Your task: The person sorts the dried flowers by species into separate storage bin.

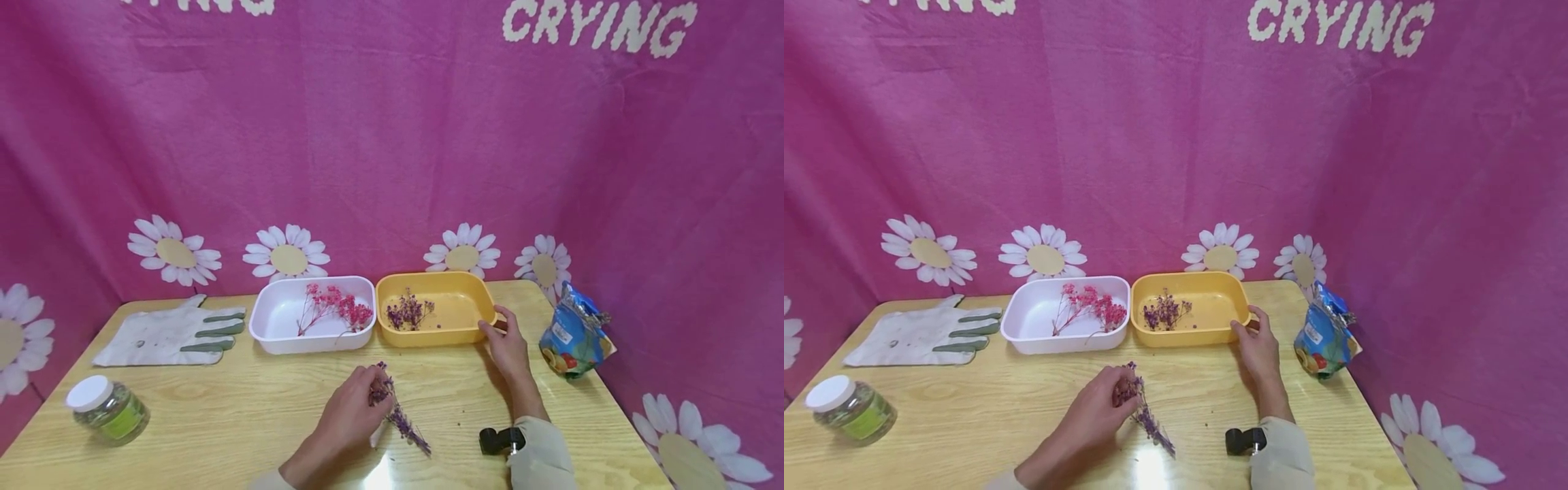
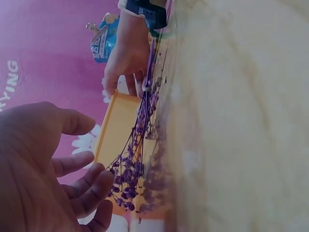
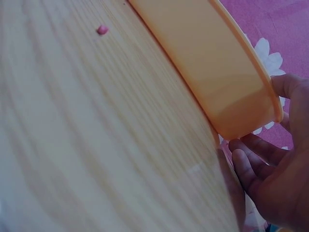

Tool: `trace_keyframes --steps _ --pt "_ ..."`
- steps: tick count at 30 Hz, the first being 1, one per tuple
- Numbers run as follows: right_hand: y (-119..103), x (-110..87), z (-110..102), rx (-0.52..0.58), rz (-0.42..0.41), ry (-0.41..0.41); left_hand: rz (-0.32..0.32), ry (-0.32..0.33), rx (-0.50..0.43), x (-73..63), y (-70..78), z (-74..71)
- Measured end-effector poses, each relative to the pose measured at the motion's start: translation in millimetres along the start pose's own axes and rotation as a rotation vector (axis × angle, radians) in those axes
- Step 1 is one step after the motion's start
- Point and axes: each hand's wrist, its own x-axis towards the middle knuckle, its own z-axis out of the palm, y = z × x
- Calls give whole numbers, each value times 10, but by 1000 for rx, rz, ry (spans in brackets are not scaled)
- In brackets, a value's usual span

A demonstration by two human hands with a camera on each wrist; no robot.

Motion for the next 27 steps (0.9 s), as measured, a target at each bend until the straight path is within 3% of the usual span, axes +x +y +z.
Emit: trace_keyframes --steps 14,27 --pt "8 9 6 6 -9 10 56 -151 156 -107 22 72" --pt "18 10 7 -1 -14 8 8 -114 165 -10 -51 38"
